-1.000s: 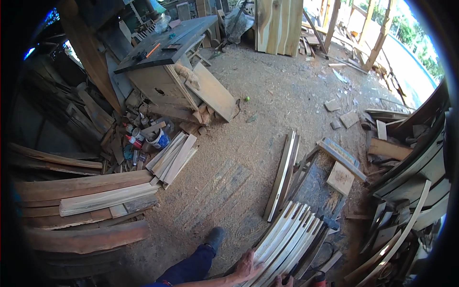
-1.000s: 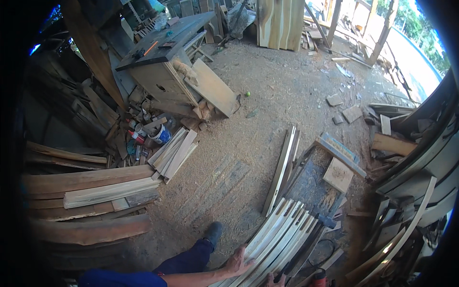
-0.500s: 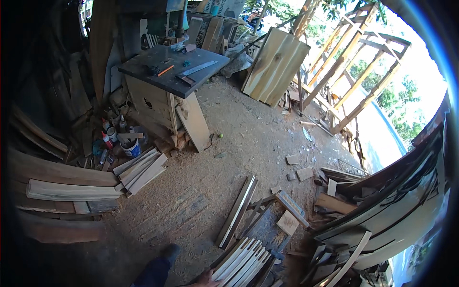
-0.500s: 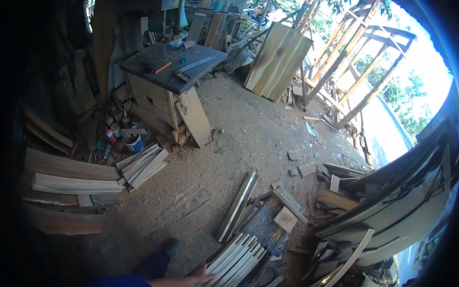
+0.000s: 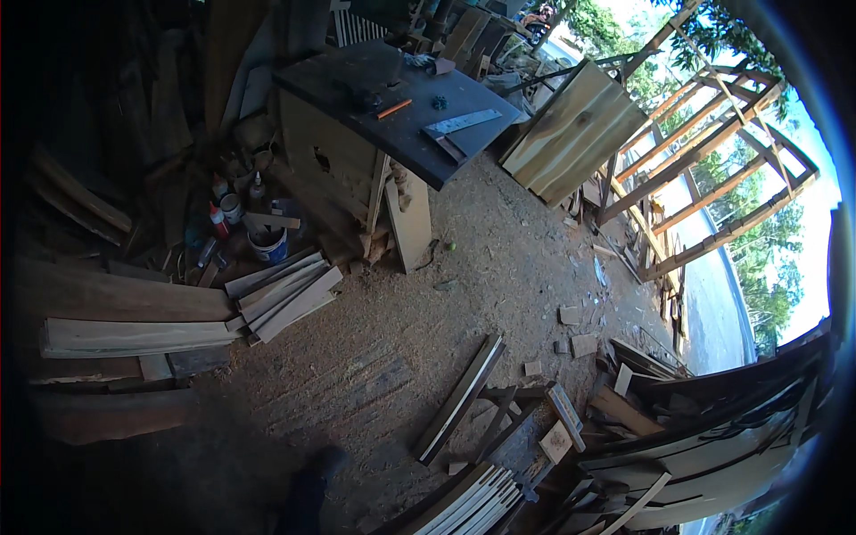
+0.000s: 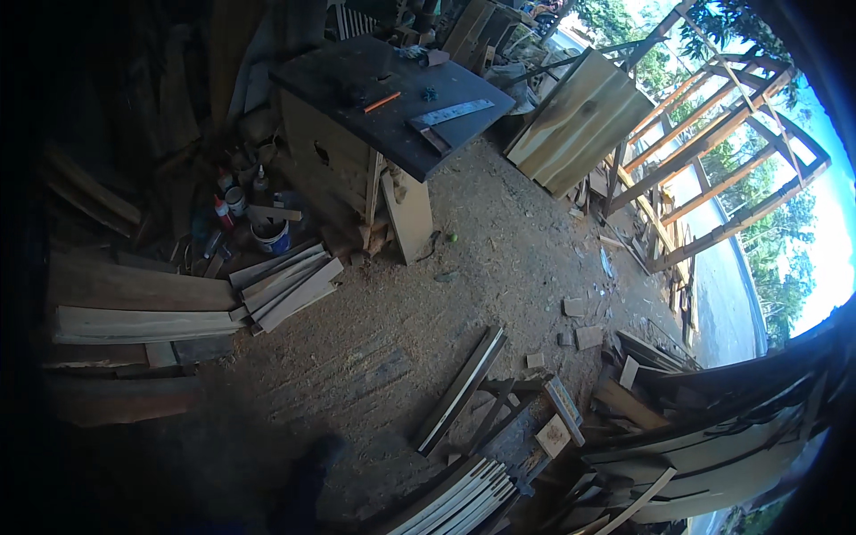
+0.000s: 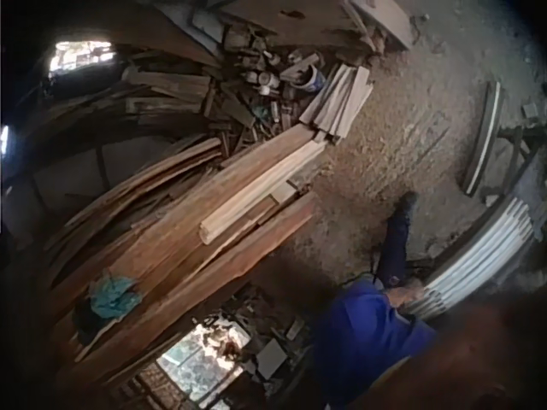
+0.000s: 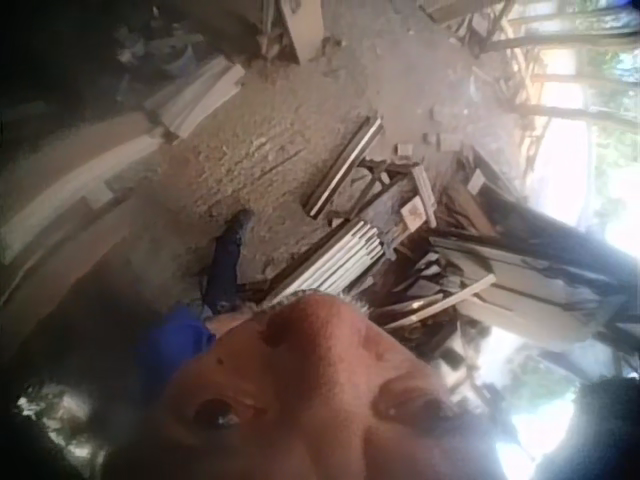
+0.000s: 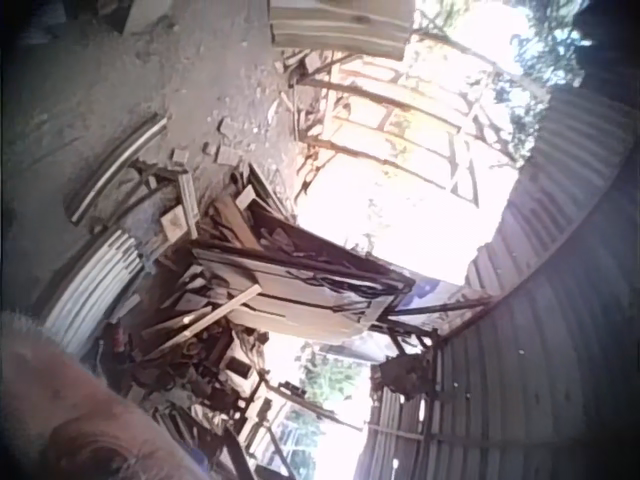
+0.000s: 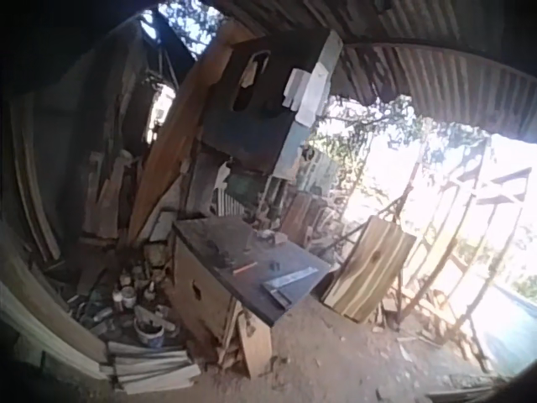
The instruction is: The person chisels grooves into wooden slats using a chisel and hammer while sitting on the floor.
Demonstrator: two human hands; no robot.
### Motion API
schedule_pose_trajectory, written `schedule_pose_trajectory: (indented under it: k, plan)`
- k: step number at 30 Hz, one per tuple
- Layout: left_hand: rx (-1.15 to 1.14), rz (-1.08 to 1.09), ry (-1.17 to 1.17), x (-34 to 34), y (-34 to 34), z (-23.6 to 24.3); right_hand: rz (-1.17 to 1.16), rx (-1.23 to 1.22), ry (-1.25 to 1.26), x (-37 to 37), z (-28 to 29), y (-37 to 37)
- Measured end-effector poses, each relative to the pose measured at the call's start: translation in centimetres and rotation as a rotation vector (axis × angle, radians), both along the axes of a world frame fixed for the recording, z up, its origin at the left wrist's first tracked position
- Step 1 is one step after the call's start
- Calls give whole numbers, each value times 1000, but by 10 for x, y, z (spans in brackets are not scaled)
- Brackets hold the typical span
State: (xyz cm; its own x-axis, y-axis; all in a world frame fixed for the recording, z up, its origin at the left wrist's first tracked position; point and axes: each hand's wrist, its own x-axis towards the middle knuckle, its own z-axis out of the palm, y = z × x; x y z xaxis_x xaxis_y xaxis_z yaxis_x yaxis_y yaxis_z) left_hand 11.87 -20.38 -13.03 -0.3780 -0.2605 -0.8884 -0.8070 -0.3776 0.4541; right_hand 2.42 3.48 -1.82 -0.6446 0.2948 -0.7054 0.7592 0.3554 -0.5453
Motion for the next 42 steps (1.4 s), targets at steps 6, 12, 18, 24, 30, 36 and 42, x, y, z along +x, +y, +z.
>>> schedule_pose_trajectory:
  k: [6,12,18,24,30,36,42]
  plan:
    - [-63,-34,29,-29,-46,-10,83,-12,-20,-10,-3,-13]
    - [-126,-90,58,-44,-47,-11,118,-71,-13,-14,-7,-11]
    - [-161,-244,41,-50,-26,22,96,-136,-22,-9,17,11]
    - [-148,-452,75,-73,-4,49,83,-133,-22,-9,51,40]
    - [-46,-700,126,-80,14,78,61,-79,-60,15,105,56]
    - [89,-967,157,-63,42,98,19,-63,-140,55,140,80]
    - [257,-1232,179,0,109,90,-89,-126,-179,135,144,161]
